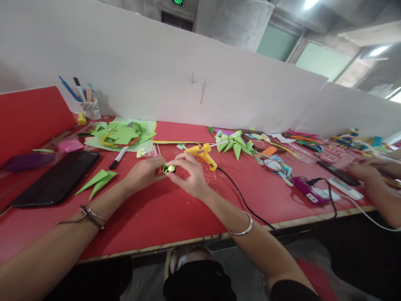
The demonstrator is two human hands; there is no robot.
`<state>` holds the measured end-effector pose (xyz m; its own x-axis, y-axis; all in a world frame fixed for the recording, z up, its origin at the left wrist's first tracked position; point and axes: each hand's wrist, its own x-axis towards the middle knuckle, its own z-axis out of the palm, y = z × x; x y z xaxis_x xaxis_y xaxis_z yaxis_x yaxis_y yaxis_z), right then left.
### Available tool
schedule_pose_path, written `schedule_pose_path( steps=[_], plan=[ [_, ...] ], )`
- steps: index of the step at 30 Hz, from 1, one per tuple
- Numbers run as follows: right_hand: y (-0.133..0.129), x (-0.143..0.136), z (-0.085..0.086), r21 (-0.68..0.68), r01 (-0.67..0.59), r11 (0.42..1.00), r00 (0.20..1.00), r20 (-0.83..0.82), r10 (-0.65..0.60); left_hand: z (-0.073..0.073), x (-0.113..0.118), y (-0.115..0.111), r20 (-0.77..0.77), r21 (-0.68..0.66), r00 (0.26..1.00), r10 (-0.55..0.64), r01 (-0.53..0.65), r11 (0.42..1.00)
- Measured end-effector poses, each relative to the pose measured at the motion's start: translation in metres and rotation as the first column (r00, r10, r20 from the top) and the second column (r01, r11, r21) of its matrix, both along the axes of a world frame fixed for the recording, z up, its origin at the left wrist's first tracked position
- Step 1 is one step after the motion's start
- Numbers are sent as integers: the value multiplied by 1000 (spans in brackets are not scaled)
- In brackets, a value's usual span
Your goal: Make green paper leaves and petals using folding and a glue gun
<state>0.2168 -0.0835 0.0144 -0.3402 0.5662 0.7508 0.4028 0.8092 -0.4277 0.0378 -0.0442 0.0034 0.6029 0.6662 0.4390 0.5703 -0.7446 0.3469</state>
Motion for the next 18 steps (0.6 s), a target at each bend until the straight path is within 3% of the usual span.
schedule_pose_path(
  steps=[4,10,18],
  plan=[
    [0,0,1,3,15,1000,1000,16,-15,0,1,0,-60,-23,998,-6,5,1000],
    [-1,0,2,5,-15,1000,1000,-27,15,0,1,1,-61,-21,993,-105,104,994],
    [1,0,0,15,4,1000,1000,4,-4,-2,0,3,-28,39,996,-88,89,995]
  ],
)
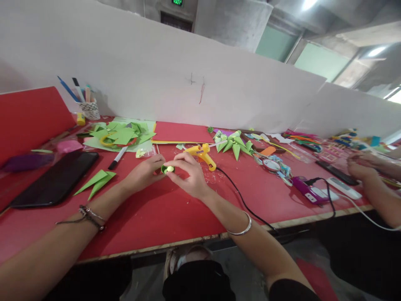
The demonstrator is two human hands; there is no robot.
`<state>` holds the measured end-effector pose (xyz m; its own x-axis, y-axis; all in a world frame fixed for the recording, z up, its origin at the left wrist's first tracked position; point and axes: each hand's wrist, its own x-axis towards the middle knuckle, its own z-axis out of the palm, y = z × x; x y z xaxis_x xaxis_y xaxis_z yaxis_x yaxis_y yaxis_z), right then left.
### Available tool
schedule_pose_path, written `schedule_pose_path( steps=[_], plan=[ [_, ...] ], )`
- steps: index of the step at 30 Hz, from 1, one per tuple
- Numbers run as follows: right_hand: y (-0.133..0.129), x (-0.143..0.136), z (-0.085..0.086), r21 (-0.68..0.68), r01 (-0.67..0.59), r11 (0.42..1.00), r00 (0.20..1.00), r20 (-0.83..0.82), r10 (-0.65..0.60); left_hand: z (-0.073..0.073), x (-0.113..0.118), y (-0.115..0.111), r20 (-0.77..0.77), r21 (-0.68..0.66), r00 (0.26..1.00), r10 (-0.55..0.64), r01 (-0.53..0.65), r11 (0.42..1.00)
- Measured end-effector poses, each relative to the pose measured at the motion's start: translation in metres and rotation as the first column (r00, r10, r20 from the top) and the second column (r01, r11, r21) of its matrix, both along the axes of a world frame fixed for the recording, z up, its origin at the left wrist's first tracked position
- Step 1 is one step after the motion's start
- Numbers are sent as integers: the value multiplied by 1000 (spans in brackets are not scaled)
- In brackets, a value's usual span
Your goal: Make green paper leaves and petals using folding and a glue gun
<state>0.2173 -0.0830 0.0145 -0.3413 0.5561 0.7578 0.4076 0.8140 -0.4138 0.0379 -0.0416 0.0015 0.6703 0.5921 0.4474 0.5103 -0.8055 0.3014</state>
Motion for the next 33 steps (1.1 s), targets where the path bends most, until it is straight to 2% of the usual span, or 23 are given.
schedule_pose_path(
  steps=[9,18,25,33],
  plan=[
    [-1,0,1,0,17,1000,1000,10,-17,2,0,-3,10,-1,1000,27,-27,1000],
    [1,0,0,-7,-54,999,998,-40,54,4,0,-3,29,-13,998,60,-59,998],
    [-1,0,1,2,-6,1000,1000,24,6,2,-1,-3,29,-32,999,46,-45,998],
    [1,0,0,-2,-6,1000,1000,-10,6,3,0,-5,-5,-27,998,56,-56,998]
  ],
)
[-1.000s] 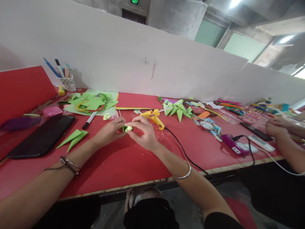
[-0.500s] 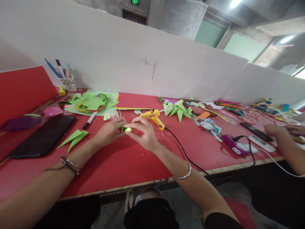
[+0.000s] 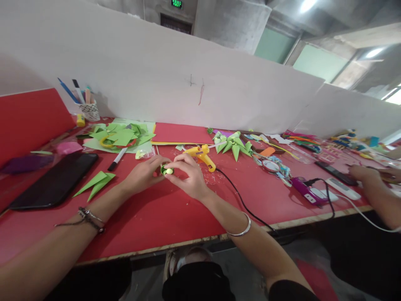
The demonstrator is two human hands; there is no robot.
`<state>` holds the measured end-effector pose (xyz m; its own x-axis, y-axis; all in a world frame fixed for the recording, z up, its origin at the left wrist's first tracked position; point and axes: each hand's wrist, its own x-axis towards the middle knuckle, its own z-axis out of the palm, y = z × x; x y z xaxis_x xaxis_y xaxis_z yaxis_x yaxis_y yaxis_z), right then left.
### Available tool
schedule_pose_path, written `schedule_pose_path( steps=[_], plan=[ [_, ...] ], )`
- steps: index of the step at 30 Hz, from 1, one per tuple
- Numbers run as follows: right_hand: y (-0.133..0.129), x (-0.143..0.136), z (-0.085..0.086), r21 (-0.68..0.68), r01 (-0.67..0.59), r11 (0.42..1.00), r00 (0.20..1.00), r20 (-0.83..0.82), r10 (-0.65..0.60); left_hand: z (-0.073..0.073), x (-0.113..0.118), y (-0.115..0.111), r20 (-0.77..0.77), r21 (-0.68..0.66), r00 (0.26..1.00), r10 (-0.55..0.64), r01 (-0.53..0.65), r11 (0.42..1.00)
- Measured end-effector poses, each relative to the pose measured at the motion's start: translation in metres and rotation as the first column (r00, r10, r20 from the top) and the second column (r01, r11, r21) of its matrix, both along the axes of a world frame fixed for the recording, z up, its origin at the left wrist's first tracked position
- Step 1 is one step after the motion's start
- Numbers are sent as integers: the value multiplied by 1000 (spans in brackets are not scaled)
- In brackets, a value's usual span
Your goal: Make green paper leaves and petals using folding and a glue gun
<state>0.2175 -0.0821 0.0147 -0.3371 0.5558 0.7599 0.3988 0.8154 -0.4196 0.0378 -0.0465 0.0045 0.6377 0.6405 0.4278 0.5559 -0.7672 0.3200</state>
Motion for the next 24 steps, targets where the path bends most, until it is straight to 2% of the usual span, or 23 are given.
schedule_pose_path(
  steps=[4,7,11,17,24],
  plan=[
    [1,1,2,-3,29,1000,999,-34,-29,1,1,-2,3,-15,999,41,-41,999],
    [0,1,2,-19,43,999,998,-41,-44,3,1,-2,10,-8,1000,7,-7,1000],
    [0,1,1,-11,29,1000,999,-24,-29,0,-1,1,-13,15,999,-41,41,999],
    [0,1,1,-17,5,1000,1000,3,-5,-5,-2,2,-41,48,999,-6,8,999],
    [1,1,1,-22,-10,1000,1000,-27,9,-3,-1,1,-41,4,999,-16,16,1000]
  ],
)
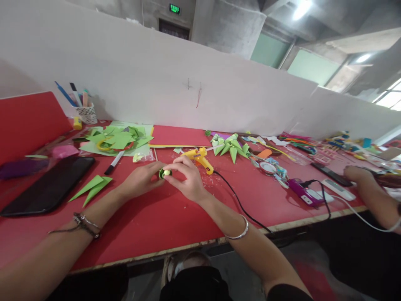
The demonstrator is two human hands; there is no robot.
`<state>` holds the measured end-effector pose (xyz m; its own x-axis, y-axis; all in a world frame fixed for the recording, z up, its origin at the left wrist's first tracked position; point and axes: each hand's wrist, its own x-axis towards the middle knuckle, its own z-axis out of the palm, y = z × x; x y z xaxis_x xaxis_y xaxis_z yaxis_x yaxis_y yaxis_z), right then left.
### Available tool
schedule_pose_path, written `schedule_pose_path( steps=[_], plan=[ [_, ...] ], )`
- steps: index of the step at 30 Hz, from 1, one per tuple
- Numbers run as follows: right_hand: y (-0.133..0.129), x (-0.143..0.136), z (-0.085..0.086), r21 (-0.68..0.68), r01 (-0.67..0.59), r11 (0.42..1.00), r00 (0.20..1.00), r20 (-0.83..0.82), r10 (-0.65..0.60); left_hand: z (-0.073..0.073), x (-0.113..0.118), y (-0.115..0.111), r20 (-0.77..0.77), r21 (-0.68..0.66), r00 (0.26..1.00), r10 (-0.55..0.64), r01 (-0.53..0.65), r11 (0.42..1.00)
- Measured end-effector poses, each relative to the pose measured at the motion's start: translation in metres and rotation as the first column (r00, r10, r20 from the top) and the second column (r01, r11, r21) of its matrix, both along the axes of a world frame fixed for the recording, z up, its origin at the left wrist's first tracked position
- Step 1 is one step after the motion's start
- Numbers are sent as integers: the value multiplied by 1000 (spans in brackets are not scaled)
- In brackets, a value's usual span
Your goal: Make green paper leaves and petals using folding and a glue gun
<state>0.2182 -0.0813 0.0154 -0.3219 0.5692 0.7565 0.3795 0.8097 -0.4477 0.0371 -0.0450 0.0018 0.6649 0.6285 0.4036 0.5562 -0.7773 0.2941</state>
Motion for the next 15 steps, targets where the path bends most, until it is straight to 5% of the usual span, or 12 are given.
schedule_pose_path(
  steps=[15],
  plan=[
    [1,0,1,-117,-25,993,996,85,35,1,-4,3,43,-90,999,-15,19,996]
  ],
)
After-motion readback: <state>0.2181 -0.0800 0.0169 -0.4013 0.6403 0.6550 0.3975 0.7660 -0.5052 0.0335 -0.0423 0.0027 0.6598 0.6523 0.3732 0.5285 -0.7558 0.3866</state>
